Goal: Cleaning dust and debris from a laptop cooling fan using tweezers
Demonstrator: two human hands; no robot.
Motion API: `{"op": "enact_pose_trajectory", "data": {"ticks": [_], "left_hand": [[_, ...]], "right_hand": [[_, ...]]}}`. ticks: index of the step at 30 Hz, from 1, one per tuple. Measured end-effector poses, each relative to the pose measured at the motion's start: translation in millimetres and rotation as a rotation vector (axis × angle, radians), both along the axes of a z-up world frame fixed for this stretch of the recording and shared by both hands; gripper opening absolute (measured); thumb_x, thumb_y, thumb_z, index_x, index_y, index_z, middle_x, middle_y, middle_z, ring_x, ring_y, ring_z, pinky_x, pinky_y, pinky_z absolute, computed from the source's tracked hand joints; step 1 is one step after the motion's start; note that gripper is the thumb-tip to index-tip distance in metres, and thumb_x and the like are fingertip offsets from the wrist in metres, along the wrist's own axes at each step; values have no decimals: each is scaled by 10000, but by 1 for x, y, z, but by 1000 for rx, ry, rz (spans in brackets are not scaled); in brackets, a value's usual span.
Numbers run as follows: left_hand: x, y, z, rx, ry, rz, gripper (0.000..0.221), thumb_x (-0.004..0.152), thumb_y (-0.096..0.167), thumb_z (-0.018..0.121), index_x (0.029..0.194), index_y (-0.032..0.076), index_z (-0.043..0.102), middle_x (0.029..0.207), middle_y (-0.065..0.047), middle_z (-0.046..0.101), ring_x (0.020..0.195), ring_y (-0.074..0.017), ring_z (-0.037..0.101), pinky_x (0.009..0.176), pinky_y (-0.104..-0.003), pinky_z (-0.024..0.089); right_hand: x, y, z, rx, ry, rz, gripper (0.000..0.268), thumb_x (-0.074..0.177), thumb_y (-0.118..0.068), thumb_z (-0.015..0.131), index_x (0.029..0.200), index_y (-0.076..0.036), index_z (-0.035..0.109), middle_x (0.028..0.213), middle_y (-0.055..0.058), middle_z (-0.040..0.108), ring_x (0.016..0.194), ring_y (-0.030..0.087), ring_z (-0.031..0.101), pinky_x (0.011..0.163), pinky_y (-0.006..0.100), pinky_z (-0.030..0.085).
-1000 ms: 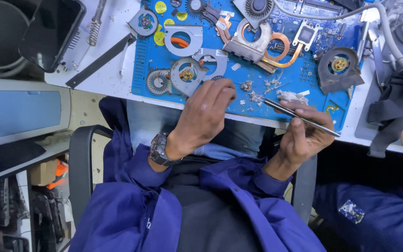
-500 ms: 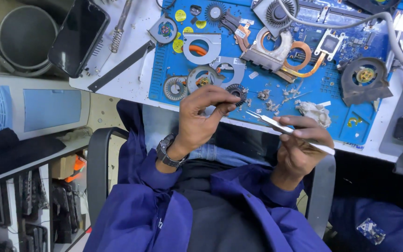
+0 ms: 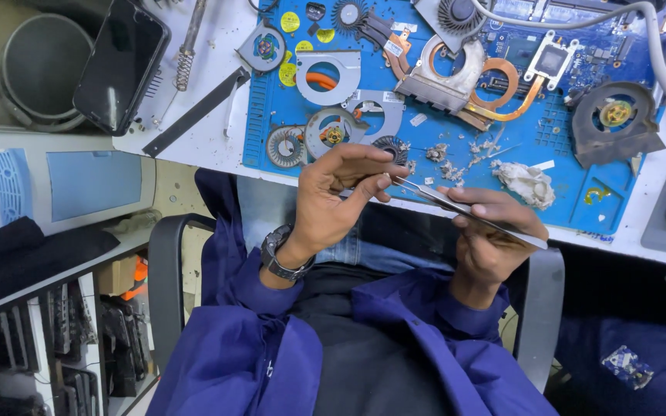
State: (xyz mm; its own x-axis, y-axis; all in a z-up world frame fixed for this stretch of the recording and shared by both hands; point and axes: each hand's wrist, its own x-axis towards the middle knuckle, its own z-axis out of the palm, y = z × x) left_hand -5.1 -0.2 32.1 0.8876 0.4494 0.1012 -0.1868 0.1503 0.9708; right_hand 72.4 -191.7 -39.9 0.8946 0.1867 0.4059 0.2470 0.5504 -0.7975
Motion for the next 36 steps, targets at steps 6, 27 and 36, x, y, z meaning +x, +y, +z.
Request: {"op": "enact_pose_trajectory", "data": {"ticks": [6,27,36], "left_hand": [[-4,1,2,-4,29,-69,293,996,-16,703,1281,25,648,1063,-179,796,930,-246,794,737,-312,681],[-9,12,2,-13,39,-200,336,1018,-20,657,1347,29,603,1032,-144,801,883,-225,800,701,-299,676],[-12,12,-1,-51,60,-279,371,1026,-9,651,1384,62,587,1064,-139,800,919,-233,800,724,-313,682]], "right_hand": [[-2,5,12,-25,-23,0,240,762,100,831,868,73,617,899,413,690,878,482,783,722,455,665],[1,6,15,-112,-122,55,210,773,104,837,779,88,628,817,375,693,810,493,774,739,505,644],[-2,14,30,-171,-195,66,171,799,132,815,766,99,650,802,358,705,716,427,755,664,458,620]]}}
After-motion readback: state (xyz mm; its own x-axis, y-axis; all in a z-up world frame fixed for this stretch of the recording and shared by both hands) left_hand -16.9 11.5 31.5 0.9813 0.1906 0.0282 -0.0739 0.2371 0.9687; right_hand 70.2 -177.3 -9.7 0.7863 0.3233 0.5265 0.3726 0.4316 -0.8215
